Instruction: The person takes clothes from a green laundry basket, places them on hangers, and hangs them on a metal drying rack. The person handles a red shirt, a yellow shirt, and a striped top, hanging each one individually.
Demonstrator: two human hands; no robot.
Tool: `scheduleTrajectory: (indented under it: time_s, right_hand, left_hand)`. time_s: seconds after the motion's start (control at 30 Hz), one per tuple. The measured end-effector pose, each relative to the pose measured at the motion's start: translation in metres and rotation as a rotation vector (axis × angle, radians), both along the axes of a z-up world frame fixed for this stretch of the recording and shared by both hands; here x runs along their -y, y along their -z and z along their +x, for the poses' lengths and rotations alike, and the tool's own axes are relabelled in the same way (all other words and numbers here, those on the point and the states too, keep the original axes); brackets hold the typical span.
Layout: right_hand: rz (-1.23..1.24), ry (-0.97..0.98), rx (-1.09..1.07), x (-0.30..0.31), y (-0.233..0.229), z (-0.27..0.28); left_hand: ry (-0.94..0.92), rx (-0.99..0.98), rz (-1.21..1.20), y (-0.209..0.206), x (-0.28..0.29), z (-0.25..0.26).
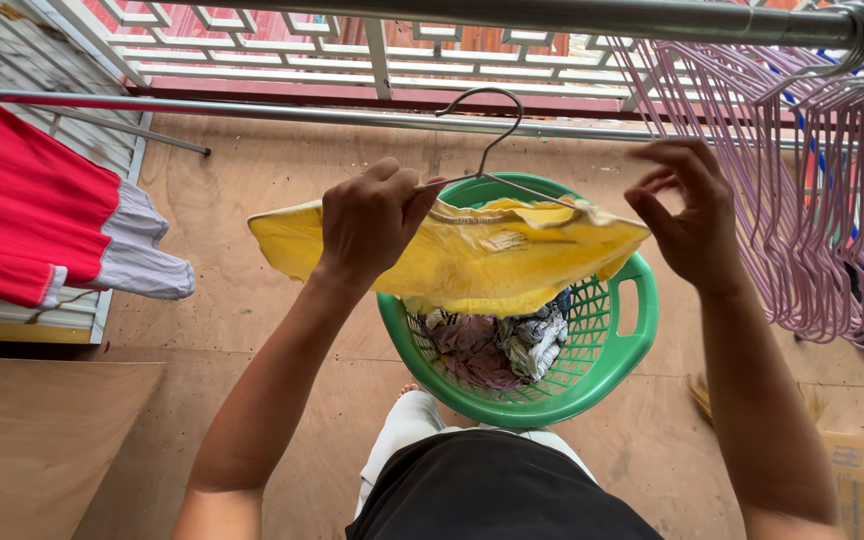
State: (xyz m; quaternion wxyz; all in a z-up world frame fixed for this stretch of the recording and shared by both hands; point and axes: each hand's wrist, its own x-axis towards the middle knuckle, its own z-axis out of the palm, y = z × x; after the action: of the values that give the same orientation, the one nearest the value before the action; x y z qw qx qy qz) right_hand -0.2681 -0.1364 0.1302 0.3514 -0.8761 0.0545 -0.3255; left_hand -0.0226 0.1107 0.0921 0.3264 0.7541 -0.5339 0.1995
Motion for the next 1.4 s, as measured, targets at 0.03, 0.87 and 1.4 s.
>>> scheduleTrajectory:
  time_s: [0.03,0.87,1.4]
  right_hand:
    - [-0.089,-0.003,-0.029,0.003,0.002,-0.004]
    - [0.325,0.198,-0.173,0.039,0.075,-0.071]
    - [0.409,0.163,-0.197,0.028,0.069,-0.071]
  left_hand:
    - [-0.002,-0.031,0.016,0.001,-0.002,0.003]
    - [-0.113,0.032,-0.246,0.086,-0.042,0.098]
    - [0.317,-0.226,0.038,0.027,-0.003,0.033]
